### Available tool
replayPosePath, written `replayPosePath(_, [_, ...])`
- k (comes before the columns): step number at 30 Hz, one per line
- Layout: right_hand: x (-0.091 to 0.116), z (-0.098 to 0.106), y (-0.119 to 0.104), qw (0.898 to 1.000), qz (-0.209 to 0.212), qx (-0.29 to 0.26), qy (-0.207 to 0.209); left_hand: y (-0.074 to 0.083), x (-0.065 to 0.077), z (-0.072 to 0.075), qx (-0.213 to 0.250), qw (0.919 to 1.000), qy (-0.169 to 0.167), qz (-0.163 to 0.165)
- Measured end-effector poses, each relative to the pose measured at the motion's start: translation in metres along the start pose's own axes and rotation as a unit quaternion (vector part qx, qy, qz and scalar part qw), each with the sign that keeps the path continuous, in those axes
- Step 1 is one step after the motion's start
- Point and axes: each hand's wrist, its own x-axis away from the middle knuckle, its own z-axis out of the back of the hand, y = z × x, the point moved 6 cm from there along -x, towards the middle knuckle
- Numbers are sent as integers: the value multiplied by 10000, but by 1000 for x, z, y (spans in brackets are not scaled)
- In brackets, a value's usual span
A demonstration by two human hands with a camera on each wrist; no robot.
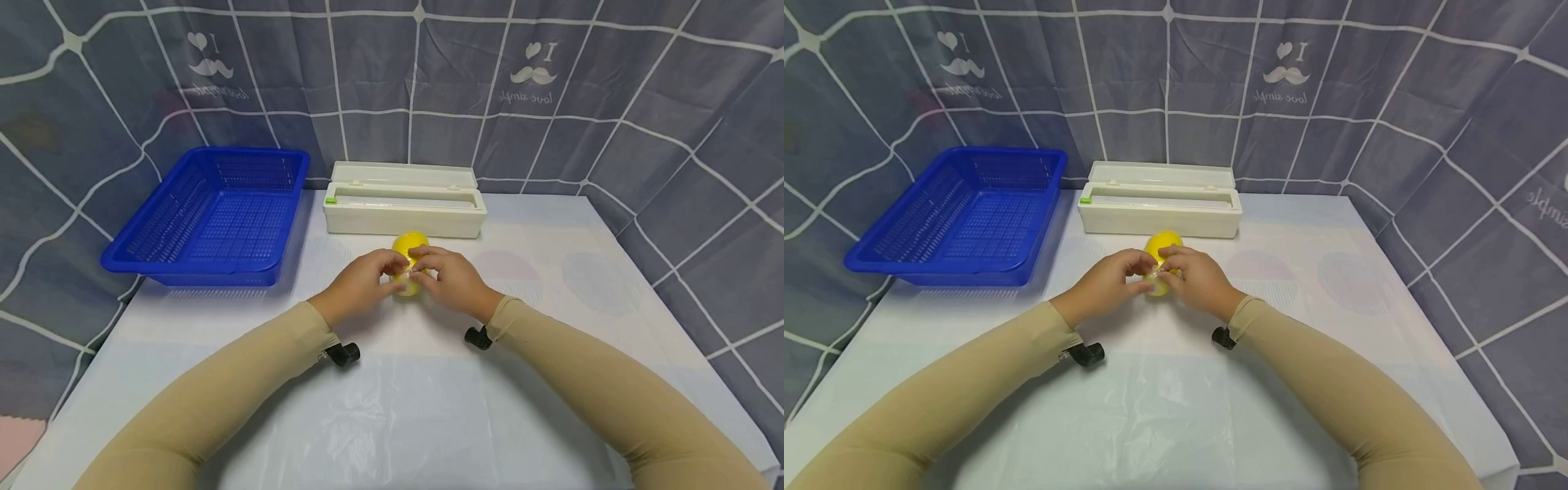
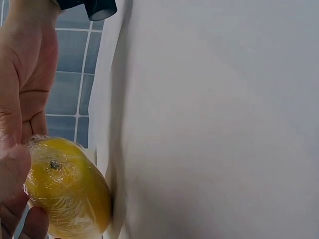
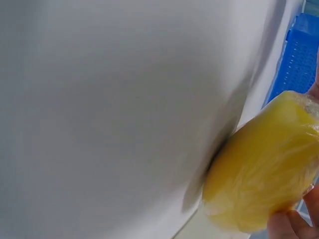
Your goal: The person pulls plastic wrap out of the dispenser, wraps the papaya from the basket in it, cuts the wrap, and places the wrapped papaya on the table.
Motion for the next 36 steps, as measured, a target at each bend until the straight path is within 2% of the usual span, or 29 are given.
replayPosePath(6, [0,0,0,9995,-148,-275,-38,-3,-3,1,84,9997,115,176])
replayPosePath(11, [-1,-2,-2,9999,-54,-88,-135,-6,-4,0,199,9994,89,254])
replayPosePath(15, [-4,-1,-2,9999,-81,109,95,-7,-6,0,309,9991,75,284])
replayPosePath(21, [-6,4,0,9987,-280,-10,421,-5,-11,-1,241,9992,60,321])
replayPosePath(28, [-6,5,3,9976,-508,-159,440,-5,-15,-4,177,9981,299,503])
replayPosePath(32, [-5,5,8,9970,-709,-162,255,-8,-17,-7,346,9957,354,778])
replayPosePath(36, [-5,3,14,9963,-851,13,-79,-14,-22,-9,541,9904,149,1263])
